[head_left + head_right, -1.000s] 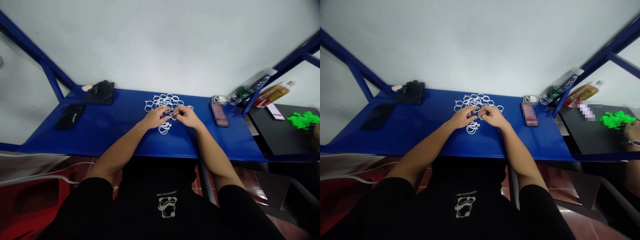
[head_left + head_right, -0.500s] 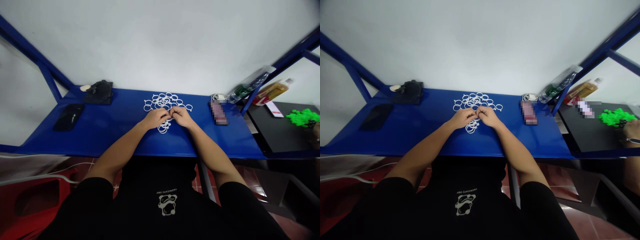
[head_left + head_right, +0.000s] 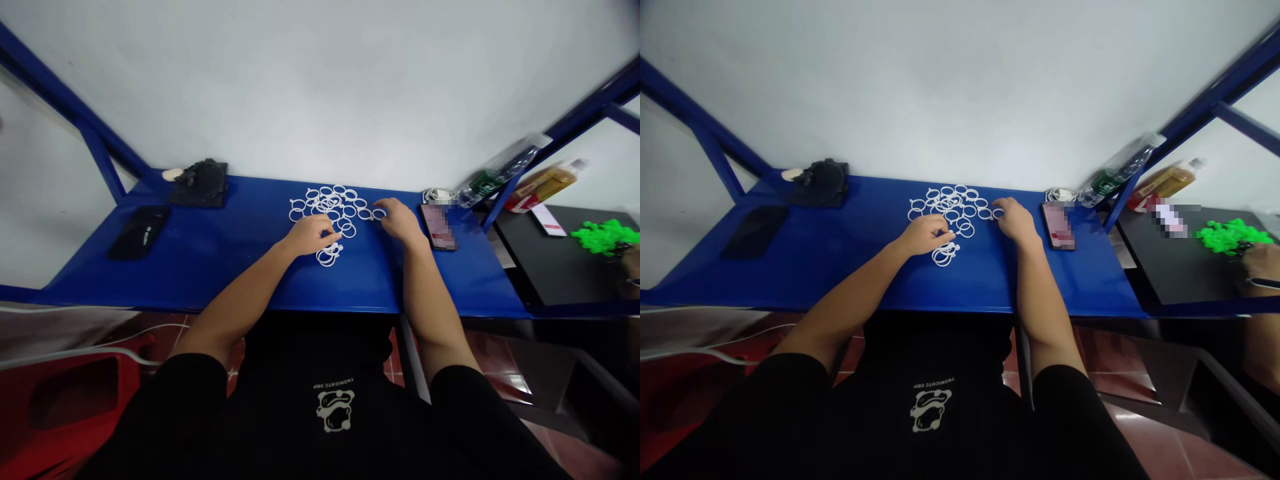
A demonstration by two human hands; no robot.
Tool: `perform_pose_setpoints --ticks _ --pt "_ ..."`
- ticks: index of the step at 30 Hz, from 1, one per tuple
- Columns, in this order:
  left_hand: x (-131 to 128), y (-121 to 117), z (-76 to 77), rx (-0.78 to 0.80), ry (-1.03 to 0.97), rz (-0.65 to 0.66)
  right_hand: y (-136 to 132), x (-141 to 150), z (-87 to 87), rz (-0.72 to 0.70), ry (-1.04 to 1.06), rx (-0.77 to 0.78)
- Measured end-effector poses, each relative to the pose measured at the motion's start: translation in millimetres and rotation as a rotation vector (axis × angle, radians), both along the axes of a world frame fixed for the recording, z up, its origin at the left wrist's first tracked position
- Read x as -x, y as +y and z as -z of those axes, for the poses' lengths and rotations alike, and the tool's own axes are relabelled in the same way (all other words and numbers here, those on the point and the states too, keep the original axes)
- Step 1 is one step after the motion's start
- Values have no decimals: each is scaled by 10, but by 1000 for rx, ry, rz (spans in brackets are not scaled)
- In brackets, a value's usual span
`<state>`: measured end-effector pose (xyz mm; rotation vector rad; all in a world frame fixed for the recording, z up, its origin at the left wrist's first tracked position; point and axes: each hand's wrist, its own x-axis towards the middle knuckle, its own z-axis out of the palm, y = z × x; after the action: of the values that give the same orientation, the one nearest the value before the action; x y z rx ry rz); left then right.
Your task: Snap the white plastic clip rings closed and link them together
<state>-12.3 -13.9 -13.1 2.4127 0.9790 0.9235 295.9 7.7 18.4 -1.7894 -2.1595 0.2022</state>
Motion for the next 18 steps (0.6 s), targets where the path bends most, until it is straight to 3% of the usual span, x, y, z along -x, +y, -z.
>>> perform_pose_setpoints --ticks 4,9,18 --pt "-12 40 28 9 19 -25 68 -137 74 29 -45 121" --pt "5 39 9 106 101 16 63 -68 72 2 -28 154" --pt "-20 -16 -25 84 17 -20 -82 343 -60 -227 327 -27"
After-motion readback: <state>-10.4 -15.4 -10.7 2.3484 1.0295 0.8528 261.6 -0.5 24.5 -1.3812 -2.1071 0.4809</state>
